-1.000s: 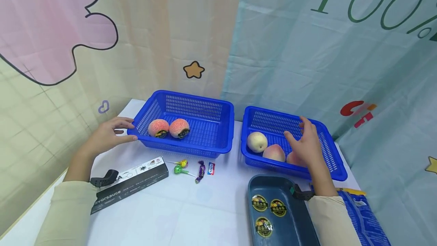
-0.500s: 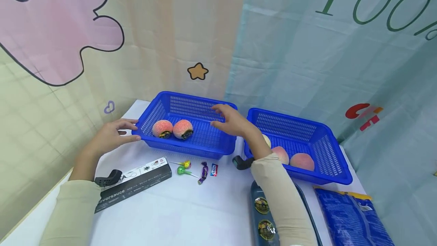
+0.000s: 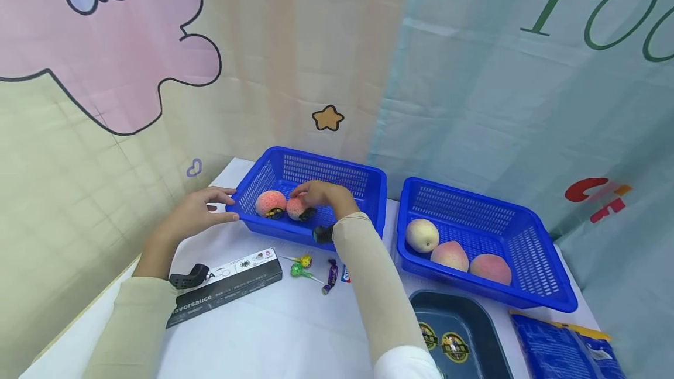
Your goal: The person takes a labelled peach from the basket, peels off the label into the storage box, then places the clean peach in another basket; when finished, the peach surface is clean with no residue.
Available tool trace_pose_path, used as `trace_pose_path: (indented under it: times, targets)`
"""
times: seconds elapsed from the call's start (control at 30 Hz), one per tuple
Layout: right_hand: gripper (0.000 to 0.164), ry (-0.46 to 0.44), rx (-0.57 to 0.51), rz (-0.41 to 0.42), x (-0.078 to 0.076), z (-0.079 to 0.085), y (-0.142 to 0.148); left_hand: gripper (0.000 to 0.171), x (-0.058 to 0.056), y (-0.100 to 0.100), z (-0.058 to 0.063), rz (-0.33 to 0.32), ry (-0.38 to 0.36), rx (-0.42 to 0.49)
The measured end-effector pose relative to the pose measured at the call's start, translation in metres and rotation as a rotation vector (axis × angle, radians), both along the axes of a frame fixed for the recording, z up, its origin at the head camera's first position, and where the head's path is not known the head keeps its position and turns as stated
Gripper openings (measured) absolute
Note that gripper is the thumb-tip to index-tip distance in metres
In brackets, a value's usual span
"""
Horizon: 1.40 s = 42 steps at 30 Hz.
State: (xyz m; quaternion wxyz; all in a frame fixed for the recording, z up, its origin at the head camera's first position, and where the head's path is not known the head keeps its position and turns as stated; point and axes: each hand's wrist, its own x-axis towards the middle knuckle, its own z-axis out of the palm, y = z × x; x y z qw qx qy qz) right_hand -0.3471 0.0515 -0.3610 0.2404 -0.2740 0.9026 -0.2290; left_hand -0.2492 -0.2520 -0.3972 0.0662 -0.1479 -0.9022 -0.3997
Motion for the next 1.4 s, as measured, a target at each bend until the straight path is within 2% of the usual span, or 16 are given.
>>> trace_pose_path:
  times: [0.1,0.33,0.47,0.57,0.8,1.0,1.1,1.23,1.3,1.4]
  targets:
    - [0.04,-0.027,0.008,-0.063,0.001,-0.005,0.001,0.037,-0.001,0.003,-0.001,-0.009,0.009,0.003]
    - [0.048,-0.046,-0.01,-0.191,0.002,-0.008,0.004,0.037,-0.001,0.001,-0.001,0.006,0.009,-0.009]
    - [0.053,-0.033,-0.008,-0.147,0.002,-0.013,0.004,0.038,0.001,0.001,0.0,0.003,-0.005,-0.014]
    - [0.056,-0.073,-0.037,-0.127,0.002,-0.016,0.004,0.037,0.001,0.002,0.0,0.0,0.0,-0.008]
    - [0.041,-0.208,-0.116,-0.192,-0.003,-0.02,-0.001,0.038,0.0,0.0,0.001,-0.001,0.007,-0.005]
    - [0.036,-0.194,-0.132,-0.197,0.003,-0.02,0.005,0.039,-0.001,0.002,-0.002,-0.004,0.002,-0.009]
    - [0.036,-0.16,-0.157,-0.2,0.005,-0.012,0.014,0.037,-0.002,0.003,-0.003,-0.003,0.007,-0.013]
    - [0.039,-0.058,-0.232,-0.2,0.012,0.014,0.034,0.037,-0.002,0.002,-0.003,0.002,0.005,-0.022]
    - [0.04,-0.002,-0.264,-0.183,0.022,0.03,0.047,0.039,-0.002,0.002,-0.003,0.006,-0.002,-0.025]
    - [0.041,0.046,-0.298,-0.139,0.05,0.049,0.069,0.042,-0.002,0.002,-0.003,0.005,-0.016,-0.028]
